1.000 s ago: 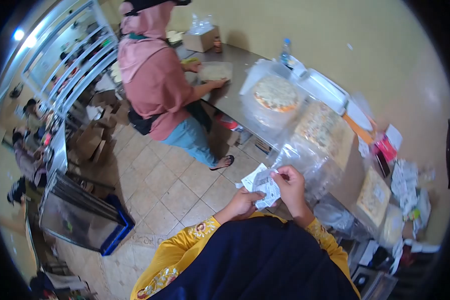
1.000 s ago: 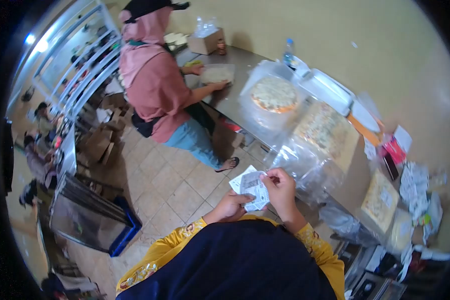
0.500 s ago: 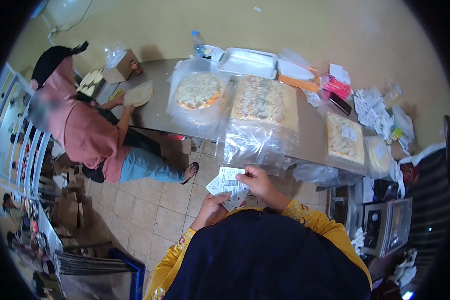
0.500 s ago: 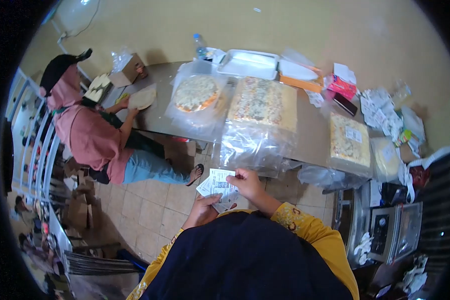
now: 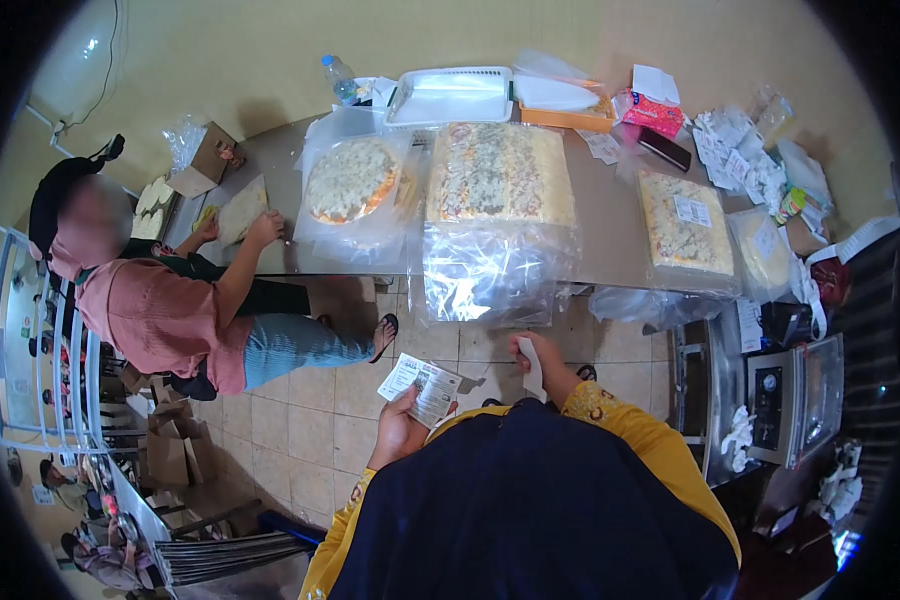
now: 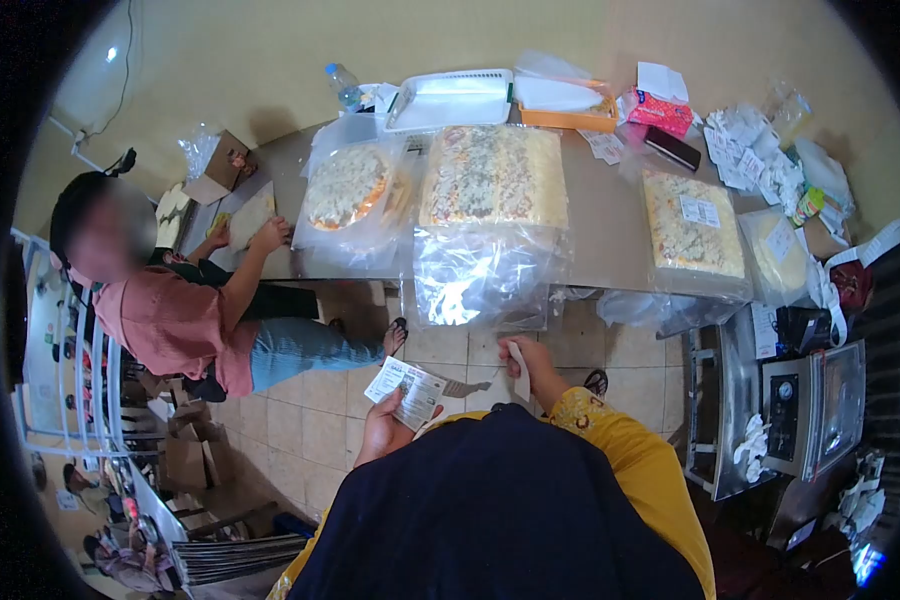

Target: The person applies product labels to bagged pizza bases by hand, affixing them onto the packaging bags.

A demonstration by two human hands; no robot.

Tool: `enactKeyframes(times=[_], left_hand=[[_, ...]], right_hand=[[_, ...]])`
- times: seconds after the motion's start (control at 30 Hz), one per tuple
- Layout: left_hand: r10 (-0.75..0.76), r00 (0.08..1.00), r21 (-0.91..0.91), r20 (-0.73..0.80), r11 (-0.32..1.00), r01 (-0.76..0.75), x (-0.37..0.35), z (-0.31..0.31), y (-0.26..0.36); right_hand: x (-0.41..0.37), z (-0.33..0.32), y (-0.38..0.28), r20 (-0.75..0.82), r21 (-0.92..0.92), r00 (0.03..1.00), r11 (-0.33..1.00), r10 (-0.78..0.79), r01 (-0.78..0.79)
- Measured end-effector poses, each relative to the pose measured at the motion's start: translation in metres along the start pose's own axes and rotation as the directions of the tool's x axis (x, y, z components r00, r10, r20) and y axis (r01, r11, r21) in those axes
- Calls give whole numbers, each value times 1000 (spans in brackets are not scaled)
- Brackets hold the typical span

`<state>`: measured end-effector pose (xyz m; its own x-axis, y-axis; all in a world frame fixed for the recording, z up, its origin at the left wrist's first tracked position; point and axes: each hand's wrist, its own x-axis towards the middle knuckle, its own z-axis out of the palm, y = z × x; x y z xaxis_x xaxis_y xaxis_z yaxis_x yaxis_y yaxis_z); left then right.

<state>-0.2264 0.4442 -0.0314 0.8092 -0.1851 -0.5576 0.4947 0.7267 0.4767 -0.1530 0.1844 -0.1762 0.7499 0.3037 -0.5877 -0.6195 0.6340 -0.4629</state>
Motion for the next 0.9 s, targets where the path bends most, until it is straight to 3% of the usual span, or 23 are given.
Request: enactKeyframes(times=[0.13, 0.33, 0.53, 0.63, 0.73, 0.9], left_hand=[[1, 998, 24, -68, 1000, 1, -2, 6, 1], [-46, 995, 40, -84, 998, 50, -6, 13, 2], [-15, 998, 63, 57, 998, 11, 18, 6, 1], [-13, 995, 66, 98, 998, 6, 30, 9, 0], [-27, 991, 58, 128, 998, 20, 41, 9, 0], [-64, 976, 10, 209, 998, 63, 51, 16, 3]], right_hand=[[2, 41, -13, 124, 83, 992, 996, 5, -15], [36, 46, 0, 150, 281, 988, 960, -33, -11], [2, 70, -9, 20, 207, 997, 975, -79, 73], [-1, 62, -12, 76, 128, 993, 988, -92, 82], [-10, 71, -20, -7, 10, 987, 987, -159, 159], [-23, 83, -31, 5, -81, 973, 970, -231, 231]])
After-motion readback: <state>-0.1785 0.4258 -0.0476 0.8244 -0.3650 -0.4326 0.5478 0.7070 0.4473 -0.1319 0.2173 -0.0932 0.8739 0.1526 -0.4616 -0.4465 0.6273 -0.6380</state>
